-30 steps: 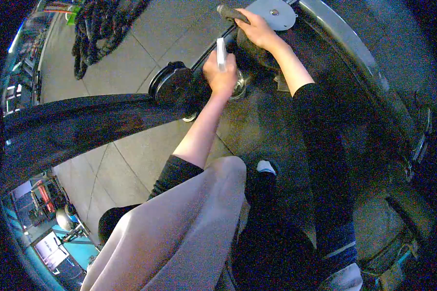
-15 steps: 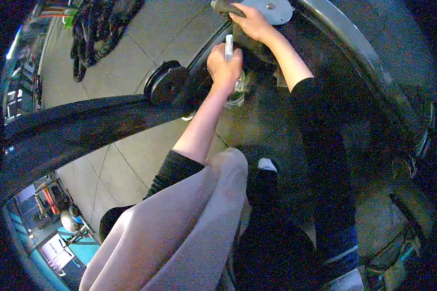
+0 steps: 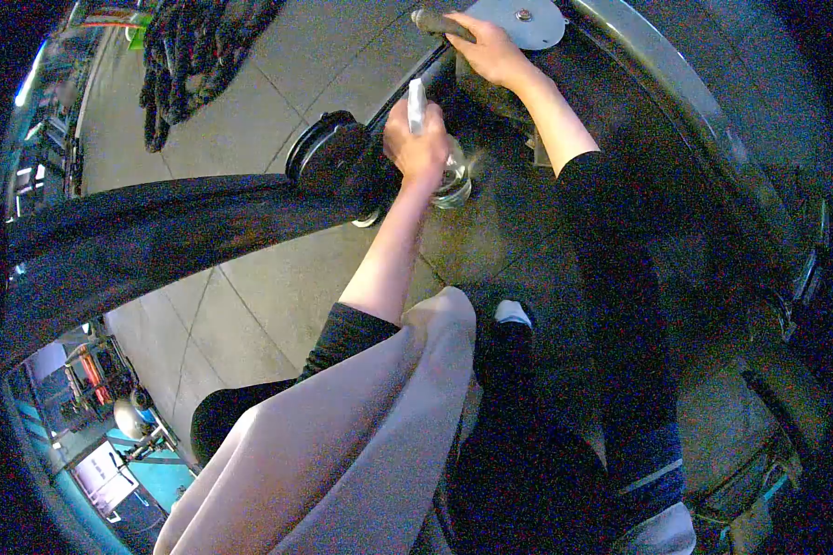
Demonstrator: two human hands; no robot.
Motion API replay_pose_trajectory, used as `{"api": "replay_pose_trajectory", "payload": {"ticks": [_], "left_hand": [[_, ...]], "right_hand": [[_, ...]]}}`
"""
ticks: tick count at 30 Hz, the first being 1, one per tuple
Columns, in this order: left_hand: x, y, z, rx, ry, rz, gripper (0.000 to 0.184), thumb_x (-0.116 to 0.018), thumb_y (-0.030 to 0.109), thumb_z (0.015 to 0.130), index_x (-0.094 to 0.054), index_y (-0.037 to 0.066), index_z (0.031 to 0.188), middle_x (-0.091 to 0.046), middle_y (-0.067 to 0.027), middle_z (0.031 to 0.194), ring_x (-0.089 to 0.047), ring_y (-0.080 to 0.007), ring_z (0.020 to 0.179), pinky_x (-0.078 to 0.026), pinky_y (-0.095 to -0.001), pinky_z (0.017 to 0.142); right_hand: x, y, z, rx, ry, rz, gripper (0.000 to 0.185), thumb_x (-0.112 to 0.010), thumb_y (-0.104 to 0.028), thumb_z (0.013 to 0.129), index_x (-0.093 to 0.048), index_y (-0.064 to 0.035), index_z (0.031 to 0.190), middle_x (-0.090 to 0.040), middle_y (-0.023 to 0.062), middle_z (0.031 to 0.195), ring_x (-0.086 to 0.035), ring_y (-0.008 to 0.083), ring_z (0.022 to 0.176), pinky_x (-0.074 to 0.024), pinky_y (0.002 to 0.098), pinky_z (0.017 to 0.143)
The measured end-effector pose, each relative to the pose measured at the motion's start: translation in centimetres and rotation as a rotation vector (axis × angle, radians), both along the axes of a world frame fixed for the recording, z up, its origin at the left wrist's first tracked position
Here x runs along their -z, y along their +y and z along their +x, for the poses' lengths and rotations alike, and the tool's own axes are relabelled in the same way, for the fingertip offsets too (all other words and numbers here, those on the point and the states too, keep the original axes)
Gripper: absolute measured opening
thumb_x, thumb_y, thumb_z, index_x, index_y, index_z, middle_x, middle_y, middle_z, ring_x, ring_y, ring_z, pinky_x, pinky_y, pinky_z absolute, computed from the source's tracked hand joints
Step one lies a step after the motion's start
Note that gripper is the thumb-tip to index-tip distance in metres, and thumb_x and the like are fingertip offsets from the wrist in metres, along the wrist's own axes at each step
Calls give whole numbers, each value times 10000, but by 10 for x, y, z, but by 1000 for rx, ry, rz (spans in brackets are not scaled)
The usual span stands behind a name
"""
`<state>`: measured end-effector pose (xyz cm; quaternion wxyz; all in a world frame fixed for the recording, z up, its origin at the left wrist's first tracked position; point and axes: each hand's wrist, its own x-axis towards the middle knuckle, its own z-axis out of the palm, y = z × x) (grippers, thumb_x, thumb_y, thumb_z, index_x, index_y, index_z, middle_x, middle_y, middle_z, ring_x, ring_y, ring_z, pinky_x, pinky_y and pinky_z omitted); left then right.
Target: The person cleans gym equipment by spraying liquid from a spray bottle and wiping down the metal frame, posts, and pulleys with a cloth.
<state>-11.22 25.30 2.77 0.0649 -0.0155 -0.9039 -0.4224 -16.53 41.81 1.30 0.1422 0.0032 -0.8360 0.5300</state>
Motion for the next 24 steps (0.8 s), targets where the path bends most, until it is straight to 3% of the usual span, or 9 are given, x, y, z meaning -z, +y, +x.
{"api": "replay_pose_trajectory", "payload": {"ticks": [4,6,9,13,16,18,21,22,24], "left_hand": [[-1,-3,3,-27,43,43,212,-605,238,699,-578,41,773,-604,-179,773,-576,-364,693,-446,-427,644],[-2,-2,5,-4,40,80,182,-600,199,684,-572,48,781,-576,-149,789,-572,-340,721,-438,-436,679],[0,-6,9,76,8,67,177,-590,173,683,-565,41,799,-570,-143,778,-568,-335,700,-445,-418,657],[4,-24,38,270,324,230,197,-557,86,636,-516,33,821,-542,-128,788,-550,-324,692,-451,-363,608],[11,-40,68,324,415,249,249,-556,74,608,-507,27,847,-524,-135,779,-536,-322,685,-447,-365,603],[13,-44,78,169,258,308,243,-548,110,648,-534,17,872,-538,-125,785,-550,-277,680,-452,-345,621],[14,-37,69,180,268,219,266,-548,130,654,-525,18,893,-548,-107,777,-557,-237,651,-459,-321,620],[15,-38,66,166,236,213,282,-551,119,621,-498,21,881,-504,-121,737,-522,-291,619,-437,-356,575],[19,-41,67,175,233,259,284,-555,126,623,-497,23,882,-501,-114,728,-522,-282,610,-436,-352,572]], "right_hand": [[-3,-4,6,-19,-51,49,396,-537,-154,860,-461,-41,1231,-522,123,1208,-471,206,1139,-339,291,968],[-3,-7,10,-65,133,496,419,-524,-175,861,-437,-77,1260,-472,102,1264,-422,248,1192,-337,334,989],[-5,-13,16,-41,145,644,422,-512,-224,863,-436,-105,1261,-450,97,1279,-373,275,1226,-325,367,1005],[-16,-31,20,40,159,656,367,-508,-268,859,-489,-90,1179,-513,98,1182,-437,268,1165,-388,360,947],[-15,-55,14,-10,225,619,189,-536,-262,828,-562,-100,923,-561,53,935,-563,238,917,-509,365,700],[-14,-77,19,-145,228,578,182,-576,-187,780,-565,-101,940,-567,41,991,-557,232,950,-511,355,719],[-7,-99,33,-263,351,517,244,-588,-114,737,-567,-96,980,-559,24,1070,-536,216,1030,-518,339,742],[-3,-100,31,-317,319,508,290,-579,-138,755,-567,-125,1045,-542,18,1129,-508,209,1090,-517,326,767],[2,-97,34,-324,376,491,311,-577,-159,766,-562,-152,1076,-533,16,1154,-497,207,1108,-515,322,774]]}}
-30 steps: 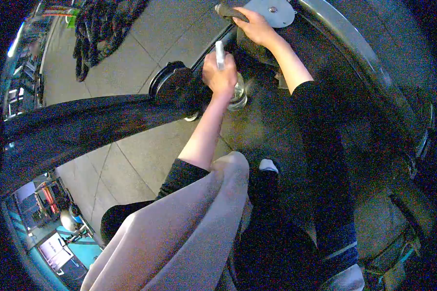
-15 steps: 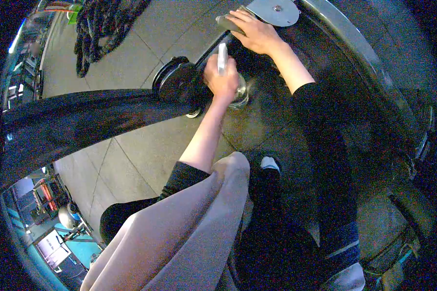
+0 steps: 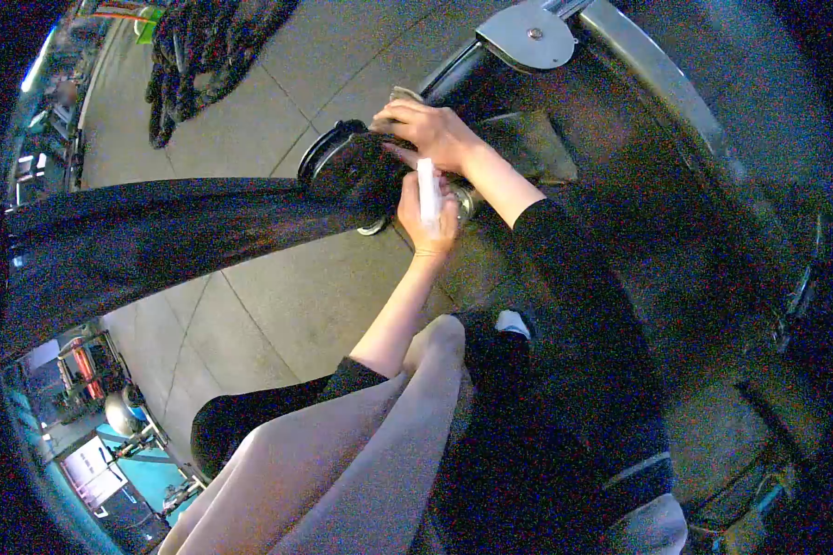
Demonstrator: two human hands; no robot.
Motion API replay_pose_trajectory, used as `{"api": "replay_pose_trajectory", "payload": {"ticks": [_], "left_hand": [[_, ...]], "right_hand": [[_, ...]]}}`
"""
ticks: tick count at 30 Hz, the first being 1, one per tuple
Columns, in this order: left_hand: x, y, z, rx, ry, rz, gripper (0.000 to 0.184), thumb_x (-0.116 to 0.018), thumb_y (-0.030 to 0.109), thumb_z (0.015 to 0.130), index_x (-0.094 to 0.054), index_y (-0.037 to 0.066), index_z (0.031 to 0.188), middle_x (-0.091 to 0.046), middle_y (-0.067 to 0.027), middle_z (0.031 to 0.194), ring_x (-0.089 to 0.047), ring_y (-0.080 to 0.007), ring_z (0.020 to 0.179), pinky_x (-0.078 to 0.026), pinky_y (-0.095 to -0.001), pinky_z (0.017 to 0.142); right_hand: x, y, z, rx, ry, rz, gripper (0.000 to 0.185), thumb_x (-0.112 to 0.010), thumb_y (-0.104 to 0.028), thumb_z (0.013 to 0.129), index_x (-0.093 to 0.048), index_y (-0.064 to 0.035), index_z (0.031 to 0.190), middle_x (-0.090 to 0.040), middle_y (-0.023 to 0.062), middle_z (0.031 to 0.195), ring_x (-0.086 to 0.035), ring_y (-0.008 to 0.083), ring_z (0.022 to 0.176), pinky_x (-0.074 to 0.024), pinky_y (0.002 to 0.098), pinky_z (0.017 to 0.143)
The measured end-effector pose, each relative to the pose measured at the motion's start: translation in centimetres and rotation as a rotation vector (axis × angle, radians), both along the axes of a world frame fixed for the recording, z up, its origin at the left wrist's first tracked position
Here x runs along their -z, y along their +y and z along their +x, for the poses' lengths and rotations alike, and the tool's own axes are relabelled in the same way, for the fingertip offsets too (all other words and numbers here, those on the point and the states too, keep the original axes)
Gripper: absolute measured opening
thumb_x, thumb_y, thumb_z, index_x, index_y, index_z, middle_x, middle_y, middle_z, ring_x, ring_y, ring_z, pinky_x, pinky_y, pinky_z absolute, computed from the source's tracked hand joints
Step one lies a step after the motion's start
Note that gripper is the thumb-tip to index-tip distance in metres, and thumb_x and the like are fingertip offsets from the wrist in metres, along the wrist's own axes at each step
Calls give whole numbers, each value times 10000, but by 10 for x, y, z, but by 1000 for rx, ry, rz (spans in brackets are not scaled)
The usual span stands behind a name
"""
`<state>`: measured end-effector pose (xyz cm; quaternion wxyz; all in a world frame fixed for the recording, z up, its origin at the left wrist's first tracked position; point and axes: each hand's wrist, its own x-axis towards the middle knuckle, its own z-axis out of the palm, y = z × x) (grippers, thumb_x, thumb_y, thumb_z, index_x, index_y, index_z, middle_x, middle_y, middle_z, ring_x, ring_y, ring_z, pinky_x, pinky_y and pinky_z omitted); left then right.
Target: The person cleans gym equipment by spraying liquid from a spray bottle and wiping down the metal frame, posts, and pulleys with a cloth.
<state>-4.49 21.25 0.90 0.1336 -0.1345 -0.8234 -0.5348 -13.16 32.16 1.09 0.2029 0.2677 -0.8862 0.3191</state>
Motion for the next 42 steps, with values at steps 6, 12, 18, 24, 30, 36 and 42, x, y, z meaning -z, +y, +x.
{"api": "replay_pose_trajectory", "payload": {"ticks": [6,12,18,24,30,36,42], "left_hand": [[3,1,1,19,-24,50,286,-568,159,637,-497,27,880,-485,-98,694,-522,-261,595,-433,-338,566],[11,1,-2,3,-63,48,276,-566,140,634,-506,30,880,-499,-112,694,-523,-280,608,-435,-344,582],[3,2,-1,-22,-47,-9,297,-552,103,598,-515,36,885,-517,-112,693,-522,-297,628,-434,-371,607],[8,-2,-5,83,-124,-24,327,-569,128,619,-486,36,922,-523,-132,719,-523,-331,666,-428,-401,625],[-30,-38,-28,637,-256,-191,357,-595,134,708,-450,22,1015,-501,-179,868,-506,-366,796,-427,-410,697],[-67,-111,-17,853,-353,-280,336,-591,100,737,-487,22,1046,-518,-156,926,-519,-321,909,-415,-385,777],[-49,-173,-5,707,-421,-270,396,-612,111,707,-503,35,1080,-524,-164,1035,-496,-353,965,-382,-407,869]], "right_hand": [[-11,30,-4,24,5,105,342,-586,-173,790,-566,-217,1129,-510,-18,1214,-483,191,1136,-518,276,778],[-8,77,-20,323,114,134,283,-610,-88,730,-611,-170,1001,-587,1,1072,-550,178,1033,-520,289,757],[-11,74,-23,503,32,168,300,-562,-11,734,-576,-154,997,-561,10,1057,-548,202,1005,-507,311,747],[-25,60,-25,220,-58,229,309,-643,-71,678,-573,-129,974,-551,34,991,-517,217,995,-498,317,743],[-18,-6,-6,84,-80,120,332,-560,-4,659,-573,-111,972,-545,21,981,-541,197,971,-512,301,730],[-21,43,-10,235,17,54,242,-584,-43,723,-604,-129,949,-583,0,983,-564,175,959,-527,285,694],[-10,65,-20,458,79,53,277,-574,-7,711,-601,-135,955,-592,7,971,-569,200,948,-505,303,719]]}}
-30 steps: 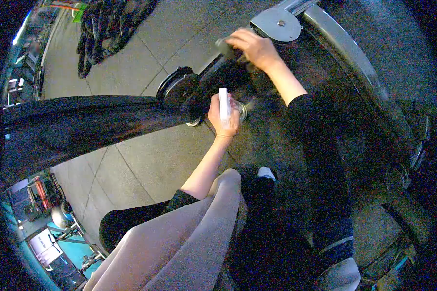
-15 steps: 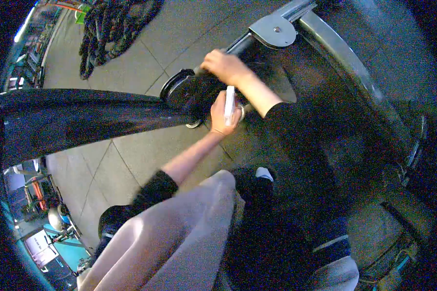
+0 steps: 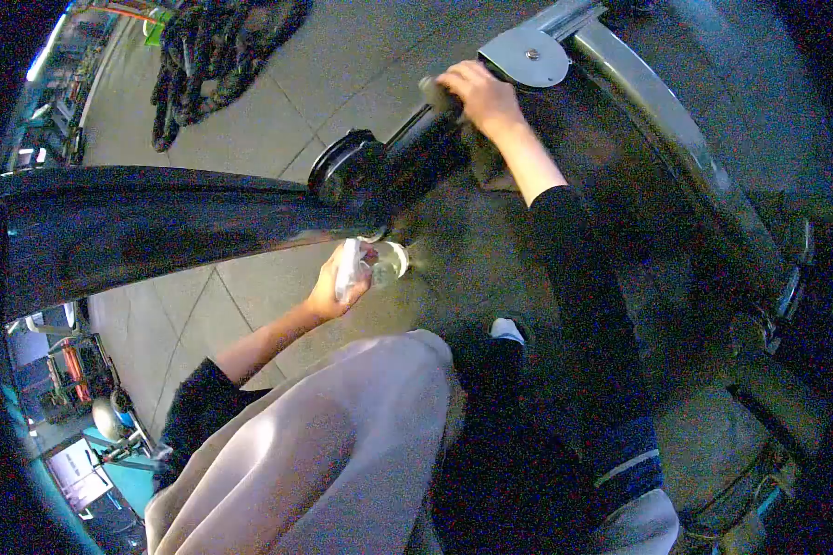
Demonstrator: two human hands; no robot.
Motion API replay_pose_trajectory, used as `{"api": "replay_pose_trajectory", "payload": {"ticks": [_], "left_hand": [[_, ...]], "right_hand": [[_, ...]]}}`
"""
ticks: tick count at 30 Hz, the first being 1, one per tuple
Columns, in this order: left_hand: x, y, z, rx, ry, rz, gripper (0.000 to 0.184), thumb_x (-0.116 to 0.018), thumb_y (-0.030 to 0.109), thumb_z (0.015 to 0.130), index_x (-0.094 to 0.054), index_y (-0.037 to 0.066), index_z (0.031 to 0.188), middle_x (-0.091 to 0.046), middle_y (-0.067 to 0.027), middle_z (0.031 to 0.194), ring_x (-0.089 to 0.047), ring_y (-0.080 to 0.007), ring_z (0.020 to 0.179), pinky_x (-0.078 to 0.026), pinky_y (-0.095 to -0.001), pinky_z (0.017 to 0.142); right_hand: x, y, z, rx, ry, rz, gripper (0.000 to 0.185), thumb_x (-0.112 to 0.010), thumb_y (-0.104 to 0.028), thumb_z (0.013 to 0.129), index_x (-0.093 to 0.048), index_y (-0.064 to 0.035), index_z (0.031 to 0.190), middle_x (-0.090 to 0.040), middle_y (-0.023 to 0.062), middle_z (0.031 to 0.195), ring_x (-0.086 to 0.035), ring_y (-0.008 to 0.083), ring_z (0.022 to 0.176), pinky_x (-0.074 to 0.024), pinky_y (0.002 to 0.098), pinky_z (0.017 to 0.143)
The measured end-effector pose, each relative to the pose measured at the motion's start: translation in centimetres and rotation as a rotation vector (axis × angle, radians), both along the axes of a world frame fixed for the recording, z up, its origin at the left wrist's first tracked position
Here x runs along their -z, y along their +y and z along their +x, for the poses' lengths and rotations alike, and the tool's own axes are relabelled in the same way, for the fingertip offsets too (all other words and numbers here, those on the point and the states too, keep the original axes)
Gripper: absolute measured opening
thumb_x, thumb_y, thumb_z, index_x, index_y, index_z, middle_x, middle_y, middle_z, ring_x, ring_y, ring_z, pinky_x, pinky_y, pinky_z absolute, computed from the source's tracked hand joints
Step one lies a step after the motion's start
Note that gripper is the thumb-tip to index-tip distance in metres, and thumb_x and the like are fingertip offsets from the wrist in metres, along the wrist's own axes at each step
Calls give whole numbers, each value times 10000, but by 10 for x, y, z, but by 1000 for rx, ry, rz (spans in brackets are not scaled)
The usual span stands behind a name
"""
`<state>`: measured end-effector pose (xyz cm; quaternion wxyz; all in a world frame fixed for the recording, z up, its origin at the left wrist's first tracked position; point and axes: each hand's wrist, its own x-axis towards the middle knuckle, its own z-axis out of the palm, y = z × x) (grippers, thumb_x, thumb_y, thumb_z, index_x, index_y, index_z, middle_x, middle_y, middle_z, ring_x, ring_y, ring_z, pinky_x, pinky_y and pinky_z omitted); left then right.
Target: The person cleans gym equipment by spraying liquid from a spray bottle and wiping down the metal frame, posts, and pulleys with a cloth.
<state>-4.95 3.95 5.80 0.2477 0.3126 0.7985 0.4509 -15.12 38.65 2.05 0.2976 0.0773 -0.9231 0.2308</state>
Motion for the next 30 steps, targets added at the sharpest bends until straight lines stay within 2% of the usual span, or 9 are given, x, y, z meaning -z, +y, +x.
{"api": "replay_pose_trajectory", "payload": {"ticks": [3,8,12,18,23,25,27,29,30], "left_hand": [[4,-5,2,28,68,-41,374,-606,104,711,-509,41,1067,-531,-152,1020,-492,-342,974,-384,-412,863],[22,-6,8,-102,90,57,370,-603,87,689,-517,40,1046,-558,-138,951,-509,-326,908,-387,-403,836],[27,0,2,-51,158,82,352,-590,86,680,-523,40,1022,-575,-118,905,-523,-310,862,-390,-393,809],[27,2,-2,-43,209,49,332,-581,110,671,-519,41,990,-566,-117,875,-531,-301,829,-386,-393,792],[24,1,-1,-27,187,7,329,-577,130,669,-511,37,978,-559,-117,845,-535,-295,813,-385,-388,781],[22,1,-2,2,256,14,335,-582,131,667,-506,39,981,-561,-115,853,-534,-292,815,-383,-384,782],[24,1,-1,-16,224,28,336,-584,133,667,-508,38,981,-562,-113,857,-533,-292,814,-382,-384,786],[28,-1,1,-25,181,36,337,-585,136,667,-509,37,981,-562,-112,862,-533,-292,813,-381,-384,790],[32,-2,0,-17,191,32,341,-588,136,666,-511,36,982,-562,-112,871,-531,-291,821,-380,-385,796]], "right_hand": [[-3,11,-3,112,-95,26,254,-479,-67,772,-596,-173,971,-572,-6,1010,-550,183,992,-500,314,750],[-2,3,-6,131,-72,49,234,-541,-65,749,-604,-169,949,-582,5,987,-568,201,944,-504,325,741],[-13,-42,12,-134,-171,-54,202,-541,-36,736,-605,-118,909,-587,48,962,-538,227,984,-492,326,757],[7,-105,56,-105,-135,-113,516,-490,58,676,-510,-111,1163,-459,11,1235,-430,189,1189,-530,293,757],[11,-86,69,-105,-147,0,619,-509,77,638,-483,-146,1215,-386,7,1336,-397,172,1222,-536,286,746],[21,-73,77,70,-89,-96,561,-505,82,679,-507,-131,1198,-437,42,1297,-418,192,1206,-510,308,804],[53,-48,73,250,-1,-353,455,-485,73,761,-534,-108,1176,-492,74,1250,-452,198,1178,-456,328,880],[47,-27,55,484,-25,-969,343,-469,15,835,-553,-83,1153,-546,86,1182,-515,215,1097,-411,347,920],[49,-17,42,535,13,-1455,334,-461,-15,852,-538,-81,1170,-552,80,1166,-531,219,1056,-413,359,917]]}}
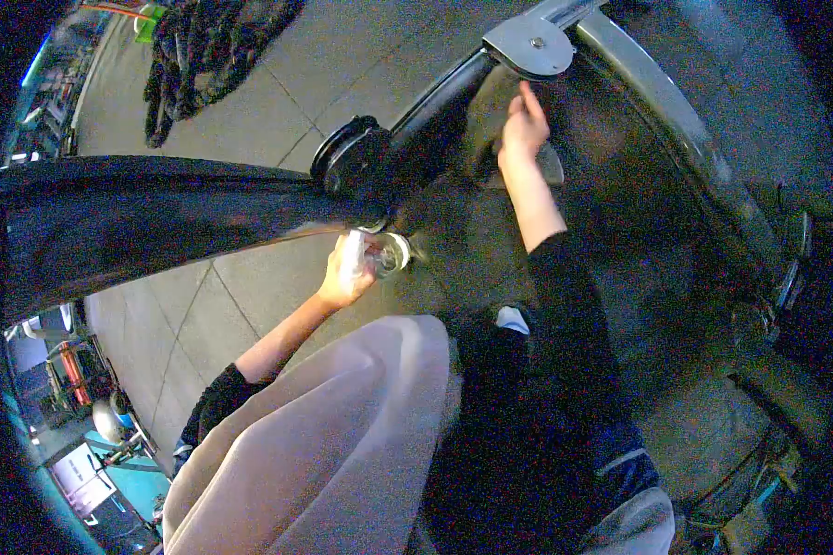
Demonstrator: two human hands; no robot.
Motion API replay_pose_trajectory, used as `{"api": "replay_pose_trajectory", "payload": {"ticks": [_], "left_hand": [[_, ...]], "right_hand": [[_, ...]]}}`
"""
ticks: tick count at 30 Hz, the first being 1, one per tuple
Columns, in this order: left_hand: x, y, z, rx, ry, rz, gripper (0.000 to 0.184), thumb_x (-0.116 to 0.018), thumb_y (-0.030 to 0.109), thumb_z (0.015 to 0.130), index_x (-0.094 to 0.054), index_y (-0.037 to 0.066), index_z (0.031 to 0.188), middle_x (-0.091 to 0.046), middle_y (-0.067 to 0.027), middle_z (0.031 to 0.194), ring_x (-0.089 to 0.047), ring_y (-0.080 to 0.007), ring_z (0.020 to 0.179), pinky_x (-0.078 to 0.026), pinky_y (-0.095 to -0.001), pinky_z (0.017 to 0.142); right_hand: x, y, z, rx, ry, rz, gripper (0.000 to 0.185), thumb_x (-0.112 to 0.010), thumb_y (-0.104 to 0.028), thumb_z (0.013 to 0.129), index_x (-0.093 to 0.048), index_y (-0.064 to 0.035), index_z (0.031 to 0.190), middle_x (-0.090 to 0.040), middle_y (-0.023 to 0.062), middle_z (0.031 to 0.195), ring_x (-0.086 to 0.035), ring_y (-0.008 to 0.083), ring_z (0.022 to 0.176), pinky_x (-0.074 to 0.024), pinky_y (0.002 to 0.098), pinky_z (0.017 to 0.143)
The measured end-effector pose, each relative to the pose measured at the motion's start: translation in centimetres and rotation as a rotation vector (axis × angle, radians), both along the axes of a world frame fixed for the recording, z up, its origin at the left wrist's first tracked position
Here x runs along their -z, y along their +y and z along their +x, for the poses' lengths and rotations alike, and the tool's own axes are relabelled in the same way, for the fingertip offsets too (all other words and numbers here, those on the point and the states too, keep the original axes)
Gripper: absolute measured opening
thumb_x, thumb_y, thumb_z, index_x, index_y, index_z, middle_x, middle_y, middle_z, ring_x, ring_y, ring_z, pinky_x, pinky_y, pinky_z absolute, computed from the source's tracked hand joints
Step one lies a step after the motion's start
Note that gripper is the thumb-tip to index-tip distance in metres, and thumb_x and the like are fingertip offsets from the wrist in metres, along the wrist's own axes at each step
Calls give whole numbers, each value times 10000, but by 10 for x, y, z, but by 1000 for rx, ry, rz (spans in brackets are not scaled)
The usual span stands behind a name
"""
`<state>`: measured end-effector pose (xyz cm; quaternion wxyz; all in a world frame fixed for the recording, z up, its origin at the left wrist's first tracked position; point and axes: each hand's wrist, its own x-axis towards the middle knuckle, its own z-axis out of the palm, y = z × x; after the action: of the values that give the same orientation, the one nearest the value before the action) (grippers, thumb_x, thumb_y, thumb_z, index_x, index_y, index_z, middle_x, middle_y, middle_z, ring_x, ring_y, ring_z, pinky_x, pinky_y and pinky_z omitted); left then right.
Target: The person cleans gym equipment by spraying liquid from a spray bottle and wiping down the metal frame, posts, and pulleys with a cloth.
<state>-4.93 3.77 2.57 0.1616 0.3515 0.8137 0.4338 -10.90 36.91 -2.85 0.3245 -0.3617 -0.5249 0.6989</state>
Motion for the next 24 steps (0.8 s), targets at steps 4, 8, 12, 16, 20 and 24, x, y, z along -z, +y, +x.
{"api": "replay_pose_trajectory", "payload": {"ticks": [4,8,12,16,20,24], "left_hand": [[-3,4,-3,28,47,33,352,-594,134,658,-518,33,987,-562,-113,891,-524,-289,847,-377,-392,804],[-8,4,-4,42,78,-28,362,-598,127,644,-519,33,985,-559,-116,893,-519,-290,859,-375,-399,802],[-9,5,-5,36,101,5,355,-597,119,626,-520,36,963,-553,-120,876,-518,-296,849,-376,-404,800],[-9,6,-3,19,76,-16,344,-601,137,629,-519,36,947,-551,-120,865,-516,-300,837,-377,-401,791],[-2,4,-6,69,104,83,340,-602,161,634,-521,36,940,-554,-118,870,-514,-304,830,-379,-397,782],[1,2,-5,28,20,39,341,-597,169,636,-525,35,940,-558,-116,883,-512,-310,824,-378,-395,782]], "right_hand": [[2,9,-22,53,260,-762,381,-475,-225,883,-475,-60,1227,-556,82,1122,-537,242,1012,-416,416,896],[-8,0,-25,-205,-111,-652,595,-590,-444,795,-475,-33,1208,-526,106,1172,-492,248,1080,-356,409,941],[3,-6,-24,-233,-176,-192,567,-648,-342,773,-490,12,1187,-526,147,1192,-461,272,1136,-330,326,968],[7,-20,-18,-77,-263,542,502,-654,-240,763,-498,60,1135,-546,222,1102,-486,307,1093,-367,374,939],[-35,-43,2,-268,-396,1115,404,-531,-148,831,-434,-88,1219,-368,158,1226,-489,357,1039,-471,418,799],[-36,-23,-18,-235,-659,1282,420,-489,-170,850,-375,-81,1245,-371,153,1221,-521,361,963,-521,434,670]]}}
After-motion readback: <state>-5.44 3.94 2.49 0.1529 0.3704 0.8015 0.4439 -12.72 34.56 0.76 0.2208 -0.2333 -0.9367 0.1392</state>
